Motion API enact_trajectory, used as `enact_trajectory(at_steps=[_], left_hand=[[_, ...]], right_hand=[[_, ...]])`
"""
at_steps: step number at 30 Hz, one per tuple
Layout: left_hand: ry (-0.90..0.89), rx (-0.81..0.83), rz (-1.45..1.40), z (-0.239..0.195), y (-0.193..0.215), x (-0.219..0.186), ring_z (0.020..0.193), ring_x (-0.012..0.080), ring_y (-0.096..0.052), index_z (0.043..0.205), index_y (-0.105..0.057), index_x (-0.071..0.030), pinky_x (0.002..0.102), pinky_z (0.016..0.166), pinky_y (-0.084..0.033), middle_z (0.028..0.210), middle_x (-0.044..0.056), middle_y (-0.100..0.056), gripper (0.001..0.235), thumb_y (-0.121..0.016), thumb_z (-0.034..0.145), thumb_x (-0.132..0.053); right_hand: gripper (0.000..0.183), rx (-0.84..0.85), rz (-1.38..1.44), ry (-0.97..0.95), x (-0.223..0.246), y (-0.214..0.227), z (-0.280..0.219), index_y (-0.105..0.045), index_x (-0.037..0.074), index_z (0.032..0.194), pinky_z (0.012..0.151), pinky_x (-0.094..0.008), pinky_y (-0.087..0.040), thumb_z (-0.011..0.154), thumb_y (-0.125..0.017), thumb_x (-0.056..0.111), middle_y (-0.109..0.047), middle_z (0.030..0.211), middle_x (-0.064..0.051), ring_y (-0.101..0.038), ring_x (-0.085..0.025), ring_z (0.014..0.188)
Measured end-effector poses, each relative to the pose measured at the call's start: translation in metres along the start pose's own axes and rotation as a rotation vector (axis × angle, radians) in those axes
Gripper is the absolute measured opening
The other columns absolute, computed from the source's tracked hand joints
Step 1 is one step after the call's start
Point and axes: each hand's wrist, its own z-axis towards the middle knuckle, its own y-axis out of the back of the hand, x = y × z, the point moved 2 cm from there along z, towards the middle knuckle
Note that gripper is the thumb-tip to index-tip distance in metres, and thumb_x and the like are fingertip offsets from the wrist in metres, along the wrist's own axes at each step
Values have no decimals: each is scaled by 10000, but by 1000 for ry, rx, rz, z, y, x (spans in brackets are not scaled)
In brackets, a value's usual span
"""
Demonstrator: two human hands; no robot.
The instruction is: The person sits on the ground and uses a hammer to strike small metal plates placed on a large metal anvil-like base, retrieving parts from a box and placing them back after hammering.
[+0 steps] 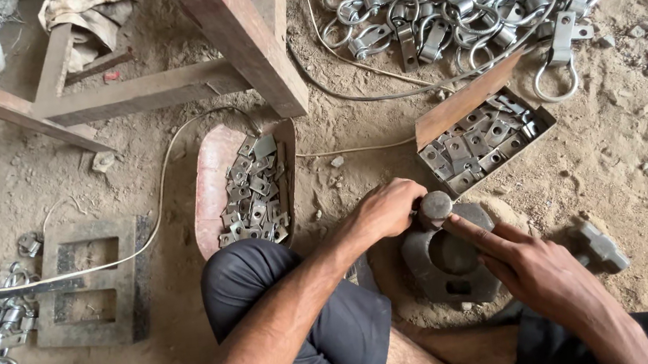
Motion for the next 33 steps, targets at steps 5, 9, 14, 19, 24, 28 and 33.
enact_trajectory(at_steps=[5,9,14,19,24,28,33], left_hand=[[-101,23,-12,3,6,0,1012,304,-745,1078,-763,-70,397,863,-626,1073,175,-751,429,-696,721,158],[-153,-60,-61,-6,8,-7,1063,338,-696,1086,-723,-35,435,897,-582,1086,164,-720,428,-712,709,168],[-153,-61,-76,0,0,1,1047,316,-690,1093,-724,-43,418,911,-574,1087,138,-703,396,-757,734,122],[-158,-51,-55,8,-13,10,960,292,-700,1082,-708,-15,390,873,-594,1048,137,-682,412,-723,703,145],[-266,-97,-43,7,-6,7,957,327,-705,1020,-717,-12,425,850,-577,996,157,-697,360,-764,682,101],[-256,-121,-70,5,-5,6,970,350,-698,1003,-722,-26,441,844,-565,1006,157,-700,347,-771,680,90],[-225,-62,-37,10,-7,7,977,328,-718,965,-720,-31,428,852,-579,999,149,-717,291,-760,701,85]], right_hand=[[652,-12,-11,41,-8,-2,1,-341,518,1587,728,-454,-632,985,-540,363,-688,1141,-72,-750,-319,820],[675,10,-2,23,-8,-3,2,-326,518,1593,734,-454,-621,977,-537,340,-691,1092,-67,-749,-307,796],[697,-15,26,52,-5,1,0,-340,511,1589,724,-465,-619,954,-532,297,-689,1097,-71,-739,-319,787],[688,34,28,-6,-3,1,1,-322,534,1586,741,-448,-629,974,-568,337,-692,1097,-50,-751,-303,774],[701,-23,-3,49,-4,1,-1,-343,522,1587,724,-465,-616,960,-591,330,-698,1031,-76,-736,-321,792],[712,-28,20,57,-4,0,-1,-347,514,1578,710,-460,-613,937,-573,303,-681,1127,-66,-735,-326,783],[710,-56,35,102,-6,-2,1,-362,497,1575,692,-461,-602,930,-569,285,-686,1111,-76,-737,-320,777]])
